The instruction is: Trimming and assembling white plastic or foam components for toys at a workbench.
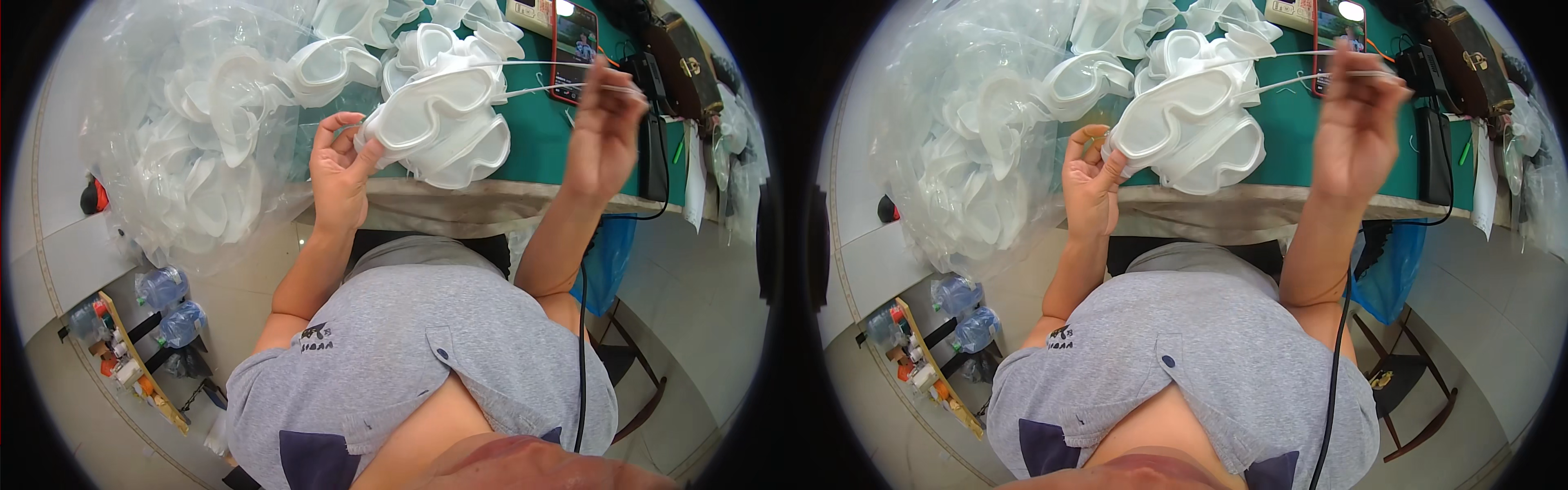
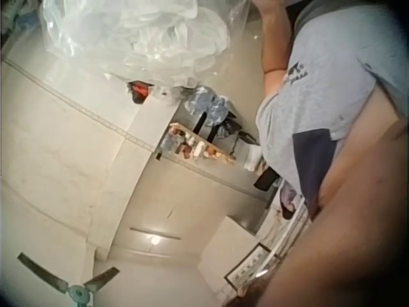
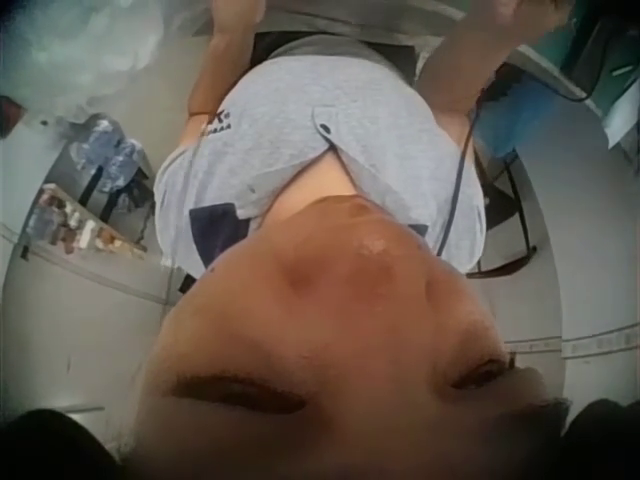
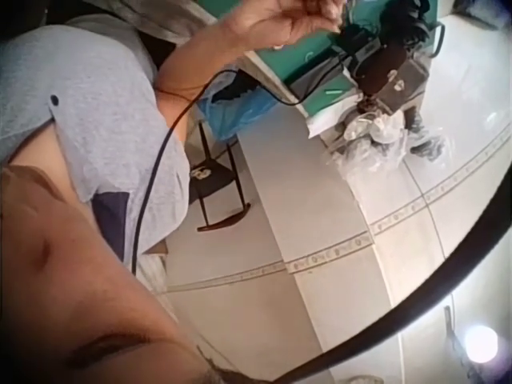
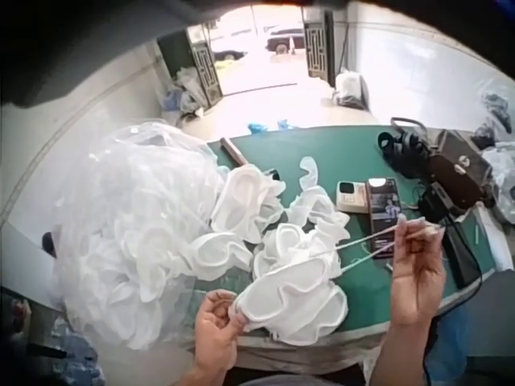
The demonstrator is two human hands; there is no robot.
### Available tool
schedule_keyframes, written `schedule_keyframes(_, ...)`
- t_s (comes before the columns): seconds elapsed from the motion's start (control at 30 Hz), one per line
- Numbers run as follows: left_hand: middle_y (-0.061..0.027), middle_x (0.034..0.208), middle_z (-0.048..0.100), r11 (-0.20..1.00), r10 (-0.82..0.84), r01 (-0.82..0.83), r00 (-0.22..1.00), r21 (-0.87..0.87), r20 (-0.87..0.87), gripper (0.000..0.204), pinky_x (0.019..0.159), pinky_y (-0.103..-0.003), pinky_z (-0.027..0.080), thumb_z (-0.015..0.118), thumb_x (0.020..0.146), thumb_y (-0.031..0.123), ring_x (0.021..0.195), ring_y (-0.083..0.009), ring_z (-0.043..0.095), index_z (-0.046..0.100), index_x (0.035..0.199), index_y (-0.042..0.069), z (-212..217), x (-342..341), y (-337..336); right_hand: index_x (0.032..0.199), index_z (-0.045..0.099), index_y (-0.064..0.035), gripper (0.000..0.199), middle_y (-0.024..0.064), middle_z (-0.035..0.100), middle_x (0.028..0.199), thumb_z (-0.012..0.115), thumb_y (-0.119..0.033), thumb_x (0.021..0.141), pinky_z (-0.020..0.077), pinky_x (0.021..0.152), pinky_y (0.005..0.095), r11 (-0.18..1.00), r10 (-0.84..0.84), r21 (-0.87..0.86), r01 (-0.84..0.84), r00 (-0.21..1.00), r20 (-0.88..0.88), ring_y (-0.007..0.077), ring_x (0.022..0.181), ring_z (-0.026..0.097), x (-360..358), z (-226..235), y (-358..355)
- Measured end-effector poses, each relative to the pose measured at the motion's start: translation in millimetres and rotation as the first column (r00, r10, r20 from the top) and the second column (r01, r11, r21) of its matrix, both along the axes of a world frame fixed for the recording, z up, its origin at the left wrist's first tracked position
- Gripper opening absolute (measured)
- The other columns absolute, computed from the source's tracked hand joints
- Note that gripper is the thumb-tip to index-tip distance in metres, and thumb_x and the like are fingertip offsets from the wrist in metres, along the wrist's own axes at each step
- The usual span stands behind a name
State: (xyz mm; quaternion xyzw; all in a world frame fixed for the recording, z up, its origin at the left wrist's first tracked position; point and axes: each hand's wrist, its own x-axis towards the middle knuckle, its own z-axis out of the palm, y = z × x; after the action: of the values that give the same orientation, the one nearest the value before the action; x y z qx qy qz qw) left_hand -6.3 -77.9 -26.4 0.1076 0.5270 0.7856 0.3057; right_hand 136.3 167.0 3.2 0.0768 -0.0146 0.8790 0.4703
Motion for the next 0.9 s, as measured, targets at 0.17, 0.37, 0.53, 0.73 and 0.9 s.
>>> schedule_keyframes(0.17,-0.0079,0.102,0.063,0.996,0.047,-0.048,0.999,-0.078,-0.020,0.035,0.079,-0.026,0.050,0.067,0.085,0.000,0.093,-0.0129,0.061,0.047,0.114,0.004,-14,-1,-11,0.085,0.058,0.0082,0.038,0.0213,0.062,0.098,0.053,-0.028,0.095,0.0408,0.108,0.0494,0.647,-0.736,0.407,0.645,0.667,0.113,0.0340,0.105,0.059,15,13,35)
schedule_keyframes(0.37,-0.0090,0.104,0.063,0.994,-0.045,0.021,0.971,0.106,0.236,0.037,0.082,-0.027,0.049,0.069,0.084,0.001,0.097,-0.0137,0.060,0.047,0.115,0.003,3,-5,-9,0.090,0.063,0.0016,0.025,0.0115,0.068,0.088,0.057,-0.022,0.095,0.0501,0.079,0.0284,0.548,-0.724,0.756,-0.357,0.250,0.643,0.0179,0.082,0.064,-2,-8,6)
schedule_keyframes(0.53,-0.0128,0.111,0.062,0.995,-0.083,0.089,0.990,-0.050,0.110,0.042,0.086,-0.030,0.049,0.070,0.083,0.001,0.099,-0.0153,0.060,0.046,0.117,0.004,5,-1,-8,0.094,0.063,0.0022,0.021,0.0077,0.069,0.084,0.057,-0.018,0.096,0.0463,0.070,0.0237,0.536,-0.794,0.617,-0.576,-0.096,0.600,0.0114,0.077,0.062,-6,-11,-32)
schedule_keyframes(0.73,-0.0113,0.112,0.062,0.982,-0.179,0.164,0.967,0.097,0.181,0.046,0.089,-0.030,0.046,0.072,0.082,0.001,0.102,-0.0160,0.059,0.045,0.119,0.006,14,6,-5,0.100,0.060,0.0035,0.016,0.0119,0.067,0.086,0.057,-0.012,0.095,0.0456,0.069,0.0249,0.478,-0.570,0.826,-0.297,0.611,0.549,0.0142,0.080,0.061,-7,-8,-78)
schedule_keyframes(0.9,-0.0091,0.112,0.061,0.975,-0.185,0.169,0.976,0.145,0.111,0.046,0.092,-0.031,0.045,0.072,0.081,-0.001,0.104,-0.0159,0.058,0.046,0.118,0.006,14,13,1,0.093,0.064,-0.0010,0.011,0.0103,0.064,0.085,0.069,-0.003,0.083,0.0442,0.068,0.0272,0.123,-0.708,0.936,-0.329,0.632,0.316,0.0200,0.076,0.059,-15,-16,-99)
